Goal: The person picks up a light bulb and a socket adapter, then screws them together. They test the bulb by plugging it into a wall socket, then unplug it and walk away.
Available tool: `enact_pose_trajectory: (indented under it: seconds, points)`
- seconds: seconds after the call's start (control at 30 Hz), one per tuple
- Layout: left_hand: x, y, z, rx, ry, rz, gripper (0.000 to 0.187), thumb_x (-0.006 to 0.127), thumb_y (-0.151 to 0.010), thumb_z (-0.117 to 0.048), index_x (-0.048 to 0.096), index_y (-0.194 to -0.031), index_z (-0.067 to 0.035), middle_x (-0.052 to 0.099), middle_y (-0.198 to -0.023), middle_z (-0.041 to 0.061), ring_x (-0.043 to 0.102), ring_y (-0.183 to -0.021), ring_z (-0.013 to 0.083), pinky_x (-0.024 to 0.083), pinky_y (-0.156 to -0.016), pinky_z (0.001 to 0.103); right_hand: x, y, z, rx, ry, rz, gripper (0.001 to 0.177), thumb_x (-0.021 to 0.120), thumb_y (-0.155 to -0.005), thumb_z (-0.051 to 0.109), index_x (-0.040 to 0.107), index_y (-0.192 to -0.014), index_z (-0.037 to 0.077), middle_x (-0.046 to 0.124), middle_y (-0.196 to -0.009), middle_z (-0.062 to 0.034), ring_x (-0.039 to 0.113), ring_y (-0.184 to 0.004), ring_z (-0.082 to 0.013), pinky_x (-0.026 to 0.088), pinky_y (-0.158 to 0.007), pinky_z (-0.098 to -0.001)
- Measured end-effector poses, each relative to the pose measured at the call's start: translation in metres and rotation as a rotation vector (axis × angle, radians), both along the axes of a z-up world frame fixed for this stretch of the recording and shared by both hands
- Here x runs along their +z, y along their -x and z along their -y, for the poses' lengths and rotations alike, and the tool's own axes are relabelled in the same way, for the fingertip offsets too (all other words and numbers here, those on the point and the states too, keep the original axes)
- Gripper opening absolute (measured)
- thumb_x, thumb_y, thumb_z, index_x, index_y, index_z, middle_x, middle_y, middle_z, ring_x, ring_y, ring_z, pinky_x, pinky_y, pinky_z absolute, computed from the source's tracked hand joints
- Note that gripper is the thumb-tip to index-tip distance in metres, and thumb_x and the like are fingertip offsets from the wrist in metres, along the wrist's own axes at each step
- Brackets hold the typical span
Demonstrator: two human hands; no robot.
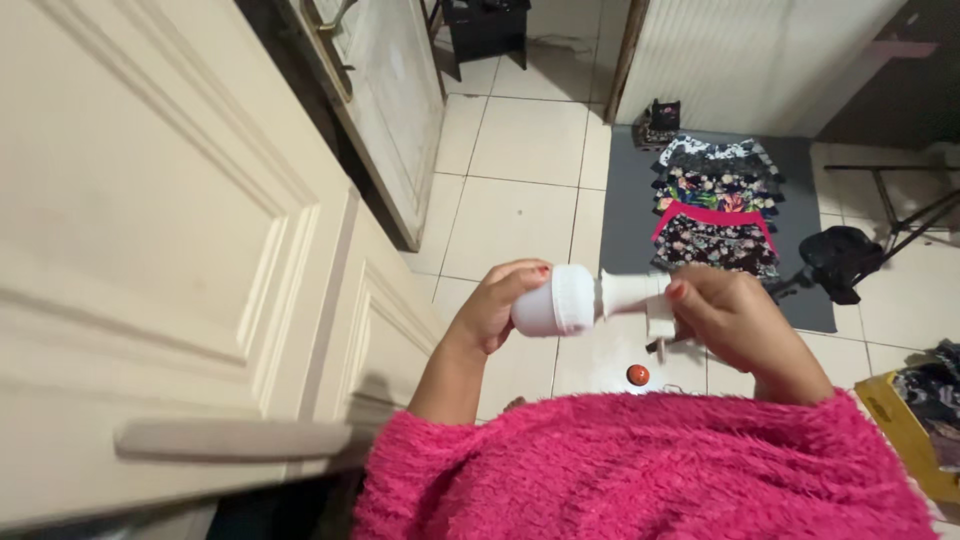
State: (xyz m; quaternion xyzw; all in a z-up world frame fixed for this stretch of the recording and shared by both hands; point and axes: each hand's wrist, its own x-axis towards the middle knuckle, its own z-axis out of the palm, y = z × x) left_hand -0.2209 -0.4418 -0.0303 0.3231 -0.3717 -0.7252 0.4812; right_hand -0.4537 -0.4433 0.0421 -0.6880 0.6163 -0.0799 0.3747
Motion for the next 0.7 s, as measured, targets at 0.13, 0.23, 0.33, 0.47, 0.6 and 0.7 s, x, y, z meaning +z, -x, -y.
enact_pose_trajectory:
  seconds: [0.13,0.23,0.33,0.47,0.6,0.7]
  points:
    - [0.005,-0.020,0.043,0.004,-0.079,0.030,0.034,0.051,-0.074,-0.027,0.055,-0.089,0.002,0.058,-0.072,0.010,0.056,-0.059,0.0163,0.046,-0.045,0.027,0.015,-0.019,0.027,-0.133,-0.069,0.594,0.048,0.056,-0.064,0.005,0.045,-0.110,0.010,0.058,-0.088,0.0029,0.060,-0.070,-0.0080,0.052,-0.061,-0.0235]
    - [-0.003,-0.032,0.072,-0.024,-0.055,0.053,0.036,0.051,-0.076,-0.028,0.056,-0.092,0.004,0.058,-0.075,0.010,0.057,-0.061,0.0159,0.046,-0.047,0.026,0.005,-0.023,0.049,-0.062,-0.092,0.548,0.046,0.058,-0.067,0.006,0.047,-0.111,0.005,0.063,-0.080,-0.0104,0.062,-0.069,-0.0166,0.053,-0.060,-0.0294]
    - [-0.015,-0.032,0.090,-0.055,-0.023,0.105,0.036,0.053,-0.080,-0.026,0.056,-0.097,0.006,0.058,-0.081,0.011,0.056,-0.068,0.0153,0.046,-0.055,0.025,-0.016,-0.024,0.070,-0.119,-0.110,0.358,0.029,0.049,-0.083,0.013,0.052,-0.109,-0.001,0.062,-0.081,-0.0192,0.062,-0.066,-0.0270,0.054,-0.059,-0.0367]
    - [-0.029,-0.040,0.105,-0.076,-0.163,0.056,0.035,0.050,-0.077,-0.029,0.056,-0.093,0.002,0.059,-0.076,0.010,0.059,-0.063,0.0170,0.048,-0.048,0.028,-0.039,-0.023,0.089,-0.120,-0.098,0.487,0.038,0.050,-0.076,0.013,0.045,-0.113,0.006,0.060,-0.083,-0.0080,0.062,-0.067,-0.0176,0.054,-0.060,-0.0305]
    - [-0.030,-0.048,0.126,-0.056,-0.204,0.057,0.034,0.048,-0.076,-0.029,0.056,-0.090,0.000,0.058,-0.072,0.010,0.058,-0.058,0.0186,0.047,-0.043,0.029,-0.053,-0.024,0.105,0.000,-0.049,0.593,0.048,0.058,-0.069,0.011,0.044,-0.114,0.007,0.063,-0.074,-0.0057,0.062,-0.067,-0.0123,0.053,-0.060,-0.0268]
    - [-0.029,-0.043,0.146,-0.085,-0.193,0.024,0.032,0.050,-0.078,-0.028,0.054,-0.091,0.001,0.057,-0.075,0.010,0.058,-0.063,0.0178,0.048,-0.046,0.030,-0.059,-0.028,0.132,-0.156,-0.205,0.311,0.023,0.047,-0.094,0.012,0.057,-0.105,-0.005,0.060,-0.074,-0.0204,0.057,-0.065,-0.0299,0.046,-0.058,-0.0426]
